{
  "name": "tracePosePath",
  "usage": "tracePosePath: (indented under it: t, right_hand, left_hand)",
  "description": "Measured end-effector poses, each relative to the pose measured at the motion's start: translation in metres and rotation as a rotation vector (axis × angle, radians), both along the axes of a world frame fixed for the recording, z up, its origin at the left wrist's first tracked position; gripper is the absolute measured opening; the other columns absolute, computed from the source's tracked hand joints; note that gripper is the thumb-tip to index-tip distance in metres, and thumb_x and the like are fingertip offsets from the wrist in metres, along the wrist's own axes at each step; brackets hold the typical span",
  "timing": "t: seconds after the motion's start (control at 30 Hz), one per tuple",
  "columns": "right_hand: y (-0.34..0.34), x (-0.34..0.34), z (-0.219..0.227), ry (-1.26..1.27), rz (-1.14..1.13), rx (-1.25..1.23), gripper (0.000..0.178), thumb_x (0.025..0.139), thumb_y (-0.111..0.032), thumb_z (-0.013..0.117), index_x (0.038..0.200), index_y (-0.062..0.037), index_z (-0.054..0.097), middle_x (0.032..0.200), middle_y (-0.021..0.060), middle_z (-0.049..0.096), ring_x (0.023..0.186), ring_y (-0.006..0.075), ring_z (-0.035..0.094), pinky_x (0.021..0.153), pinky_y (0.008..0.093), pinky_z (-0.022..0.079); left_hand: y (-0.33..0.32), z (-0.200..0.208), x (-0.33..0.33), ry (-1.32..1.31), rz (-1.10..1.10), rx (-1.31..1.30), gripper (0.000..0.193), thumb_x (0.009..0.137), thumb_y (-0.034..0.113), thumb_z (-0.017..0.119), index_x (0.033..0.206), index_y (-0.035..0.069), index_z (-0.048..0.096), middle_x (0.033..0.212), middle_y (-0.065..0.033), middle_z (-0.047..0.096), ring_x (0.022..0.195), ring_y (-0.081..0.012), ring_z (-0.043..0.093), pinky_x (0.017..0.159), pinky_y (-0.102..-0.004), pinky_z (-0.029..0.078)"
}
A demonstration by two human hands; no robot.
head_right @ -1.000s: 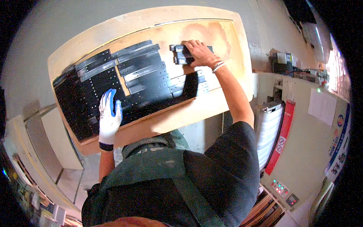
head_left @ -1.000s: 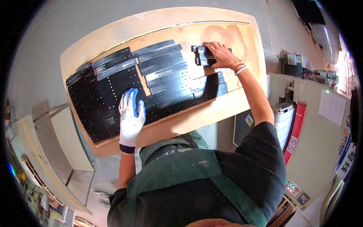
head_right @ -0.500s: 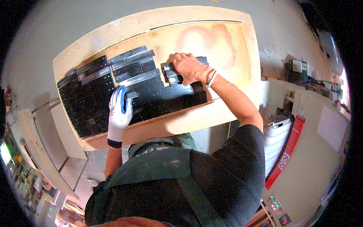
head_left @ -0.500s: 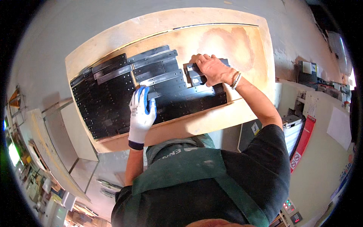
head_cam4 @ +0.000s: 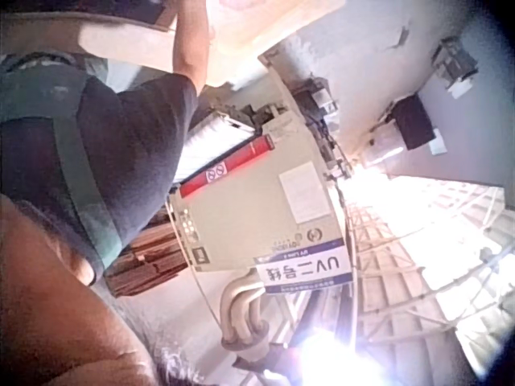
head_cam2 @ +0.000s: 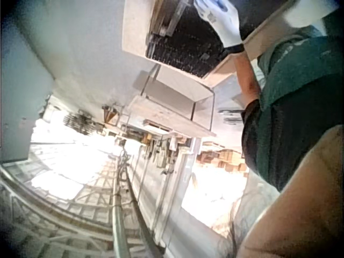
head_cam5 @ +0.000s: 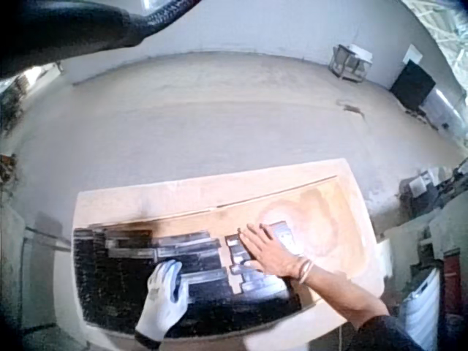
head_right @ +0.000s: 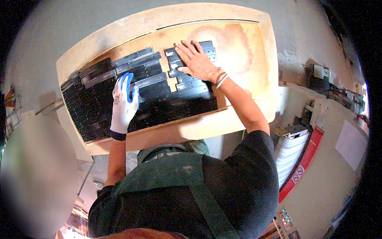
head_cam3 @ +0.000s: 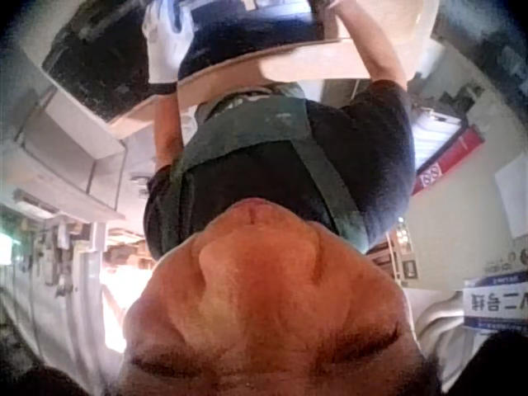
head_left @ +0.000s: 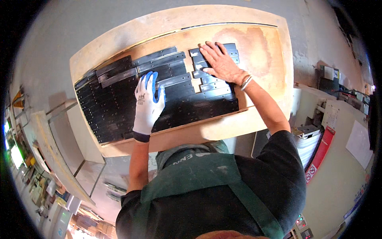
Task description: The person assembles a large wooden panel by placing and aligning multiple black rectangular components onto a light-colored wooden base. They use a handheld tool to press the components into place and then feed the assembled panel into a large industrial machine. The person handles the components one by one, ensuring they are properly seated before moving to the next.
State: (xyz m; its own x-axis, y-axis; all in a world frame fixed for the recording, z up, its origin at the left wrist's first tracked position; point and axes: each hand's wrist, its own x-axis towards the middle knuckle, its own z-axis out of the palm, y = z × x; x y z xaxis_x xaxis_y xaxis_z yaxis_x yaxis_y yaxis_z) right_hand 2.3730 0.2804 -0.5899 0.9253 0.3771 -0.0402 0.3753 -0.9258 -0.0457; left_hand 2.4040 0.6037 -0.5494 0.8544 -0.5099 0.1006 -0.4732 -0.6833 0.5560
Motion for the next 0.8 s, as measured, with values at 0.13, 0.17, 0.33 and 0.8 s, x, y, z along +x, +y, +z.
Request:
tracePosePath:
  t: [0.13,0.17,0.33,0.8]
  right_hand:
    - [0.003,-0.001,-0.001,-0.048,-0.046,0.126,0.071,0.095,-0.052,0.046,0.144,-0.0010,0.036,0.151,0.0159,0.035,0.143,0.0307,0.027,0.119,0.0485,0.016]
    - [-0.003,-0.003,0.002,-0.081,-0.082,0.165,0.072,0.095,-0.056,0.044,0.144,-0.0040,0.037,0.149,0.0170,0.037,0.141,0.0304,0.030,0.118,0.0482,0.018]
    - [-0.079,-0.034,0.004,-0.174,-0.471,0.671,0.061,0.093,-0.041,0.047,0.140,-0.0026,0.043,0.142,0.0213,0.045,0.136,0.0351,0.038,0.113,0.0460,0.025]
    - [-0.011,-0.048,-0.027,-0.179,-0.413,0.490,0.073,0.090,-0.044,0.055,0.144,0.0005,0.035,0.148,0.0214,0.036,0.138,0.0387,0.032,0.116,0.0462,0.022]
  left_hand:
    - [-0.023,-0.009,0.013,-0.089,-0.084,0.012,0.045,0.091,0.018,0.060,0.132,0.003,0.051,0.132,-0.0199,0.052,0.128,-0.0374,0.045,0.109,-0.0472,0.033]
    - [-0.031,-0.011,0.019,-0.084,-0.111,0.005,0.047,0.091,0.021,0.059,0.134,0.003,0.050,0.135,-0.0203,0.051,0.130,-0.0381,0.043,0.110,-0.0495,0.031]
    - [-0.073,-0.025,0.046,-0.159,-0.250,0.002,0.049,0.091,0.024,0.059,0.136,0.006,0.048,0.136,-0.0196,0.049,0.131,-0.0382,0.041,0.110,-0.0502,0.029]
    - [-0.091,-0.059,0.060,-0.323,-0.333,0.143,0.052,0.089,0.030,0.061,0.135,0.007,0.049,0.137,-0.0171,0.050,0.126,-0.0345,0.045,0.109,-0.0494,0.029]
